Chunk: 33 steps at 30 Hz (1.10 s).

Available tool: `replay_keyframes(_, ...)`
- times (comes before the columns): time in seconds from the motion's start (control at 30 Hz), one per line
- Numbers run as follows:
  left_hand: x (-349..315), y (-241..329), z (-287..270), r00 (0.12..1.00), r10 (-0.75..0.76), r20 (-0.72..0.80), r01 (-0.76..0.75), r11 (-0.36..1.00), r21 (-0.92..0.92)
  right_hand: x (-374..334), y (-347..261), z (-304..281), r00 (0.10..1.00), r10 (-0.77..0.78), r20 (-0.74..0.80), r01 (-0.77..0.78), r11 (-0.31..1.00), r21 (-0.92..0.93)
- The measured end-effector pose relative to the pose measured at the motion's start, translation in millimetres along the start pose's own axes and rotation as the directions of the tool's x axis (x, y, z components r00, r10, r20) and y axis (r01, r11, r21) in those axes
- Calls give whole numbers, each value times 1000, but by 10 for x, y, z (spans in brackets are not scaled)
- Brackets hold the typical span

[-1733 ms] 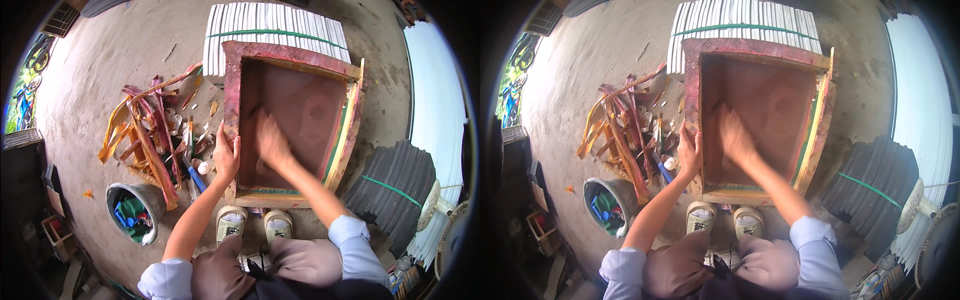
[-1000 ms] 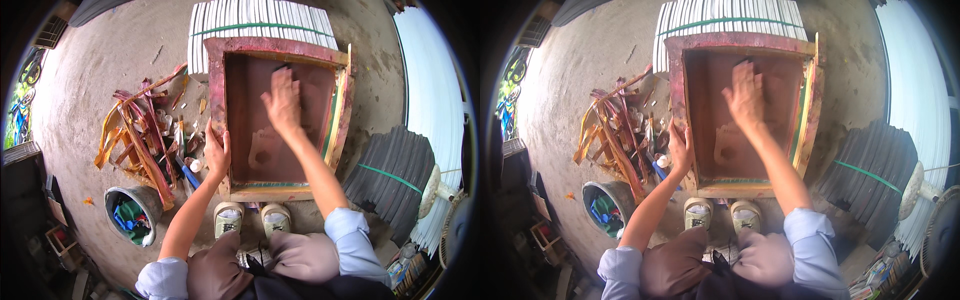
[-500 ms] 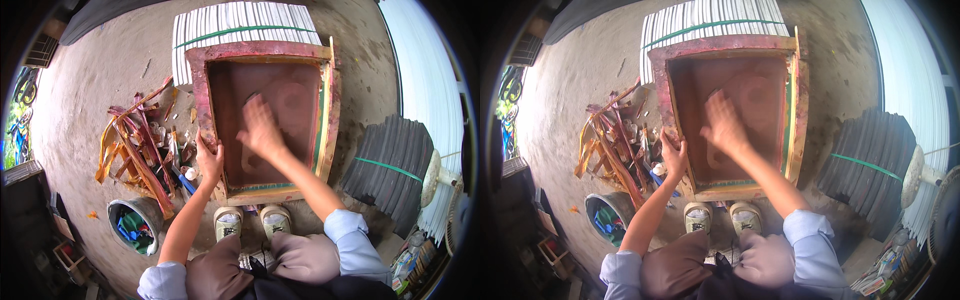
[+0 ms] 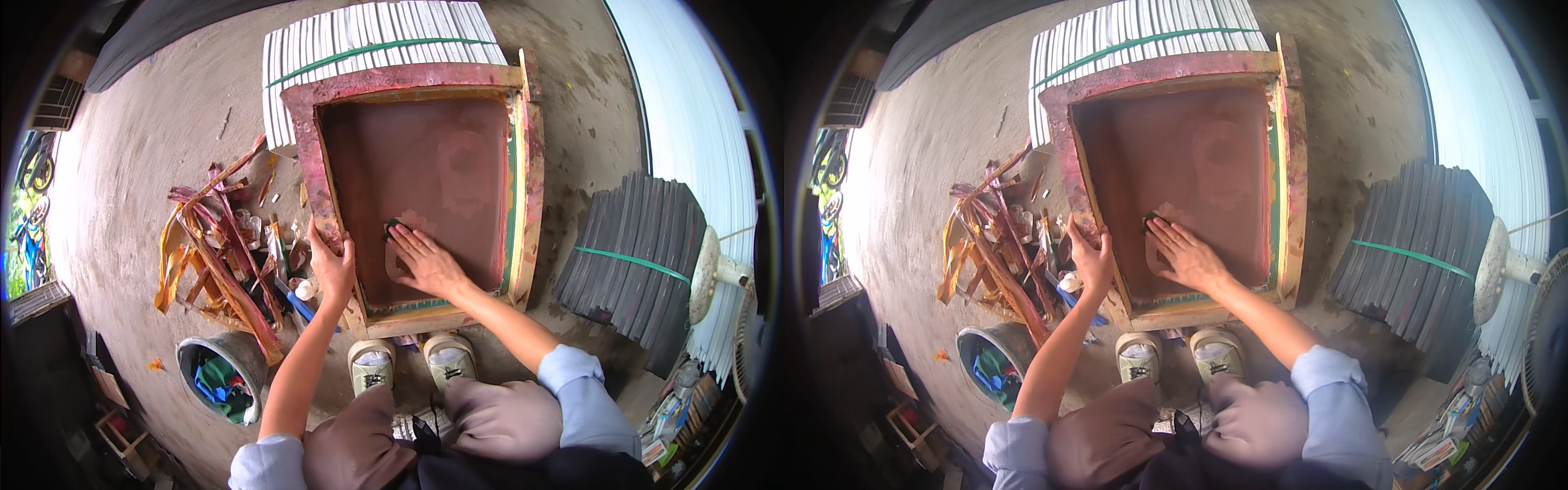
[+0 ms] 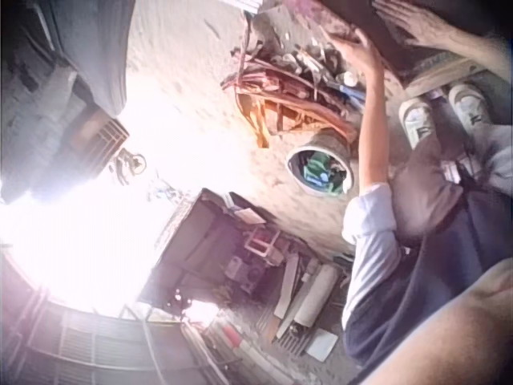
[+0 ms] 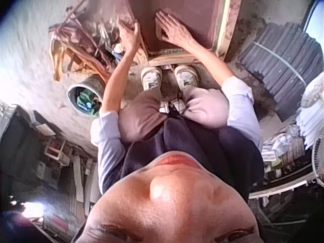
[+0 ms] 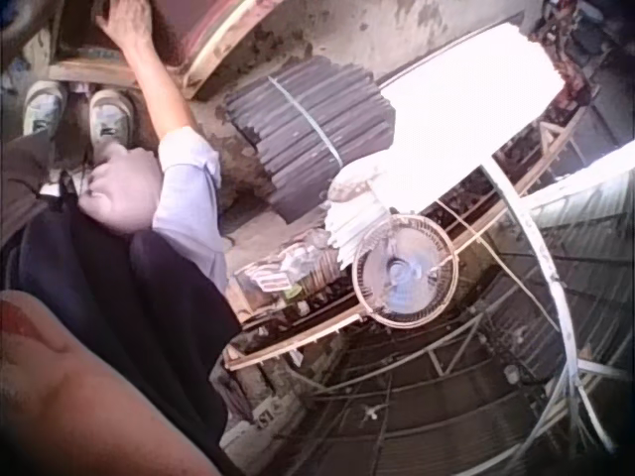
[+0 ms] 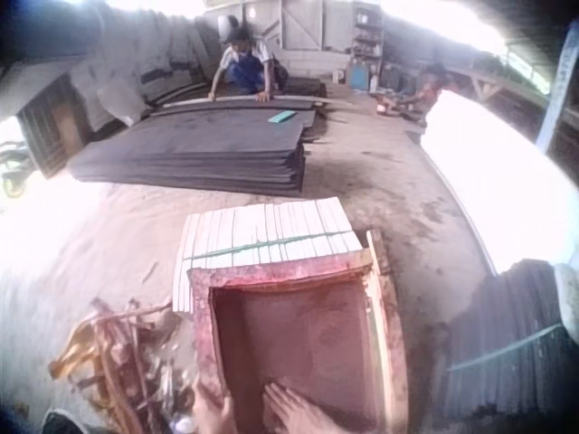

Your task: The person scrapes and sands a wooden frame with a utility knife and sandpaper, then wipes the surface with a cloth. The person flips the frame to work on different sides and continues scraping and sanding the edges and interior surfaces.

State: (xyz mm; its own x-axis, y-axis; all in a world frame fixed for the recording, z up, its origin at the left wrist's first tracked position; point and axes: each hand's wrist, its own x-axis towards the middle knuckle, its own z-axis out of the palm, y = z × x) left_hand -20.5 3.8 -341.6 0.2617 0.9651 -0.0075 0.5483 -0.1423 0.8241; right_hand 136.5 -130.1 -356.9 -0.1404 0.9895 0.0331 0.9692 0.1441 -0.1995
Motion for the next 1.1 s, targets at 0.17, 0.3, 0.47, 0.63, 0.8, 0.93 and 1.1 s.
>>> replay_keyframes(0.17,-26,94,42,998,66,-18,-65,996,62,234,1012,-431,787,492,-374,-535,844,-16)
replay_keyframes(0.3,14,80,0,1000,18,1,-18,995,101,863,746,-434,846,402,-350,-419,907,29)
replay_keyframes(0.47,11,-21,-21,999,40,-10,-39,997,62,463,201,-4,981,31,-191,-13,996,93)
replay_keyframes(0.63,-38,142,12,999,-26,24,24,997,69,526,1022,-531,813,392,-432,-476,874,-103)
replay_keyframes(0.8,51,160,-46,1000,2,10,-3,995,103,591,523,-279,931,171,-323,-182,983,-5)
replay_keyframes(0.93,7,206,-16,999,-27,31,26,999,40,569,992,-519,811,390,-437,-469,879,-88)
replay_keyframes(1.1,31,81,-18,999,-14,33,12,998,58,520,299,-157,953,142,-267,-141,990,24)
